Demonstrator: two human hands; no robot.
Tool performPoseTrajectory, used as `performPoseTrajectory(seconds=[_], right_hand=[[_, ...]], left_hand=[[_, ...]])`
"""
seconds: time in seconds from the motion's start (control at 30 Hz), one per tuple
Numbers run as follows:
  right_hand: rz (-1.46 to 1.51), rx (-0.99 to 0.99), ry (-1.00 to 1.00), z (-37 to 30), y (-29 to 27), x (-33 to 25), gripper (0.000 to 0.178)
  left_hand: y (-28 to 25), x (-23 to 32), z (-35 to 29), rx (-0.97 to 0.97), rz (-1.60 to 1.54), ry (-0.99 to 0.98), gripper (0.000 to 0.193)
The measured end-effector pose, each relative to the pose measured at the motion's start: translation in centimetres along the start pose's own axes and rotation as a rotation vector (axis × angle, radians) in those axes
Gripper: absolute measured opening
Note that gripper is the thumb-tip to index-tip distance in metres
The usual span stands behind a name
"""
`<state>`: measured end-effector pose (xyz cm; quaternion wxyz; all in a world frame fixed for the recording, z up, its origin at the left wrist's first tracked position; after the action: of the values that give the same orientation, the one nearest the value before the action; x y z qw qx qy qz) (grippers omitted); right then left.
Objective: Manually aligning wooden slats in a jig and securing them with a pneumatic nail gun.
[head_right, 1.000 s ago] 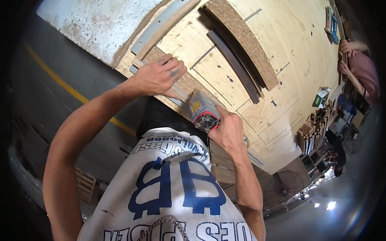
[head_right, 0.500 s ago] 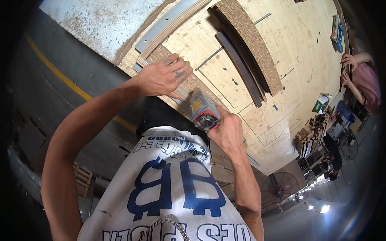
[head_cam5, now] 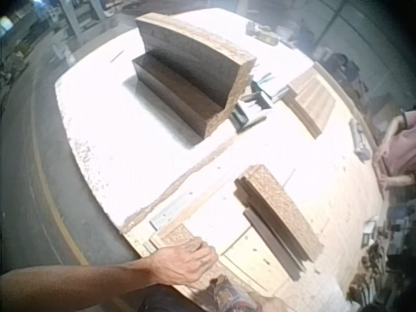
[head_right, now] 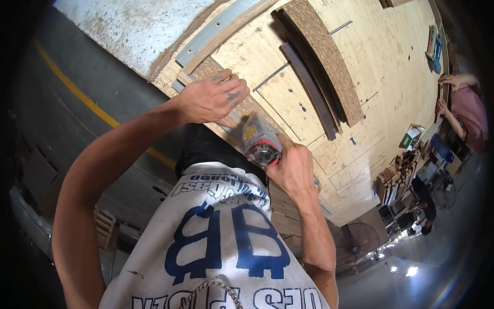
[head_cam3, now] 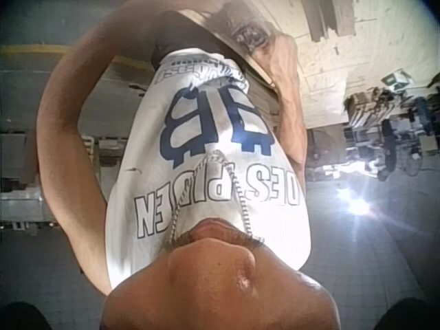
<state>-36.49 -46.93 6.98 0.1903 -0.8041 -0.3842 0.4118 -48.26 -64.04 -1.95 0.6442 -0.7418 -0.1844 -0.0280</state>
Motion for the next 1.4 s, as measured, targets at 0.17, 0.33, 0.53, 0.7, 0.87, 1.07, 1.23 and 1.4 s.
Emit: performPoseTrajectory(seconds=[0.17, 0.33, 0.53, 0.7, 0.87, 1.07, 1.23, 1.4], right_hand=[[0.022, -0.012, 0.020, 0.1, -0.1, 0.0, 0.035], [0.036, -0.003, -0.013, 0.2, 0.2, -0.5, 0.034], [0.018, 0.010, 0.011, 0.1, 0.1, -0.5, 0.030], [0.030, -0.019, 0.027, 0.2, 0.1, -0.6, 0.035], [0.003, 0.002, 0.018, 0.1, 0.3, -0.3, 0.041], [0.009, -0.037, 0.041, 0.1, 0.3, -0.6, 0.048], [0.021, -0.047, 0.044, 0.2, 0.1, -0.8, 0.042], [0.073, -0.067, 0.008, 0.7, 0.1, -1.6, 0.032]], left_hand=[[0.2, 0.0, 0.0, 0.011, -0.023, 0.003, 0.098], [0.0, 0.0, 0.0, 0.020, -0.035, -0.002, 0.099], [-0.7, -0.1, -0.1, 0.142, 0.055, 0.005, 0.084], [-0.1, 0.0, -0.1, 0.016, -0.043, -0.003, 0.097], [0.0, 0.0, 0.0, 0.016, -0.066, -0.012, 0.097], [-0.1, -0.1, 0.0, -0.001, -0.045, -0.013, 0.097], [0.0, 0.1, -0.1, -0.003, -0.073, -0.013, 0.095], [-0.2, -0.1, -0.2, 0.169, -0.014, 0.008, 0.078]])
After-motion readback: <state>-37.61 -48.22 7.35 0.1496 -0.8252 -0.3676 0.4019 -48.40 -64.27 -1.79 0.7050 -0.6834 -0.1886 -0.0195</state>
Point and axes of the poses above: each hand's wrist, its own z-axis towards the middle knuckle, its own y-axis out of the palm, x = y × z, the point moved 4 cm from there along z, towards the middle knuckle, and after that the axes turned 9 degrees about -y, right-handed, at the moved point
